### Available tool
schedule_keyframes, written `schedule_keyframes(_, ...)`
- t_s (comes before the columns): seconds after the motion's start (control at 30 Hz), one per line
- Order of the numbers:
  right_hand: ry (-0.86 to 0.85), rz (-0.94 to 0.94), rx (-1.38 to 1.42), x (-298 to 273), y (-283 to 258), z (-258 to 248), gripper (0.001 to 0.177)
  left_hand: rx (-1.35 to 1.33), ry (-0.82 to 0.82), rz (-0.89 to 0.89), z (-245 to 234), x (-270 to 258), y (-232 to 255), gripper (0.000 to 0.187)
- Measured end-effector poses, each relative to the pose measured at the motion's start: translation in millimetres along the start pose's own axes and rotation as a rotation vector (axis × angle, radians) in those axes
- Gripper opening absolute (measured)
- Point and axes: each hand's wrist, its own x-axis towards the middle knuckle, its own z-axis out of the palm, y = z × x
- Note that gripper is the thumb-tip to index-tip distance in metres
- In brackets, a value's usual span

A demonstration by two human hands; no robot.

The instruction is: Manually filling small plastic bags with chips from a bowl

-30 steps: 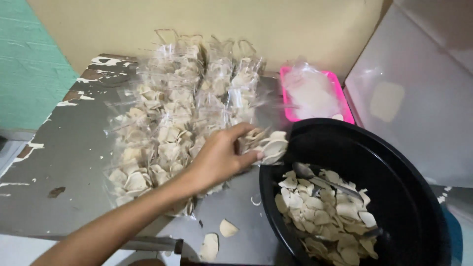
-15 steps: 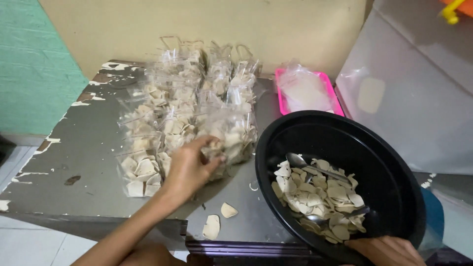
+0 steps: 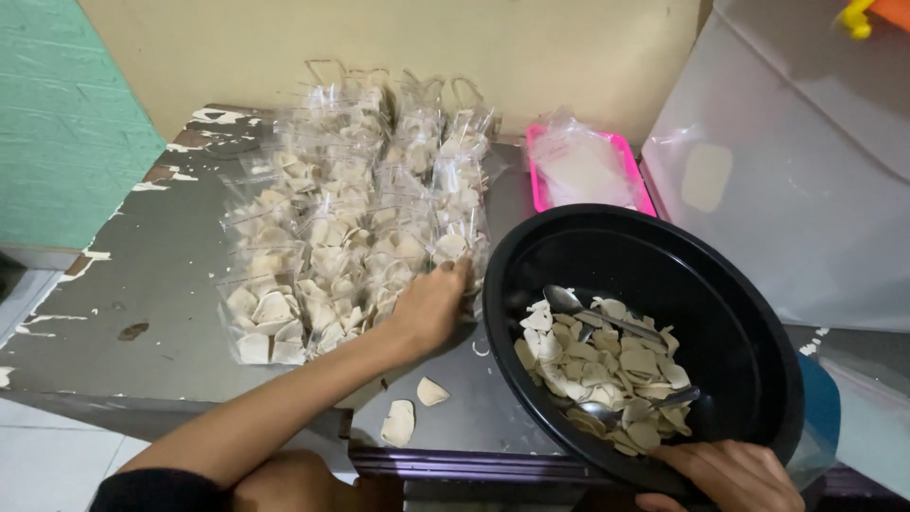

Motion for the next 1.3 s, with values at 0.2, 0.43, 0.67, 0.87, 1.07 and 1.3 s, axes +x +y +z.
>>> schedule_keyframes(0.2, 0.061, -0.010, 0.007, 2, -8, -7, 0.047, 0.387, 0.052, -0.031, 4, 5, 6, 0.109)
schedule_keyframes(0.43, 0.184, -0.119, 0.018, -6, 11, 16, 0.053, 0.578, 0.293, 0.135, 8, -1, 6, 0.119)
schedule_keyframes(0.67, 0.527, -0.227, 0.300, -20, 1, -12, 0.059, 0.258, 0.409, 0.256, -33, -6, 7, 0.081)
schedule_keyframes(0.87, 0.700, 0.375, 0.226, -31, 83, -8, 0.022, 0.239, 0.713, 0.564, -61, -50, 61, 0.036)
schedule_keyframes(1.07, 0.253, 0.487, -0.071, -16, 115, 43, 0.057, 0.163, 0.637, 0.668, -50, -74, 71, 0.028)
schedule_keyframes(1.3, 0.399, 0.383, -0.059, -10, 117, 48, 0.013, 0.107, 0.554, 0.623, -45, -78, 70, 0.023)
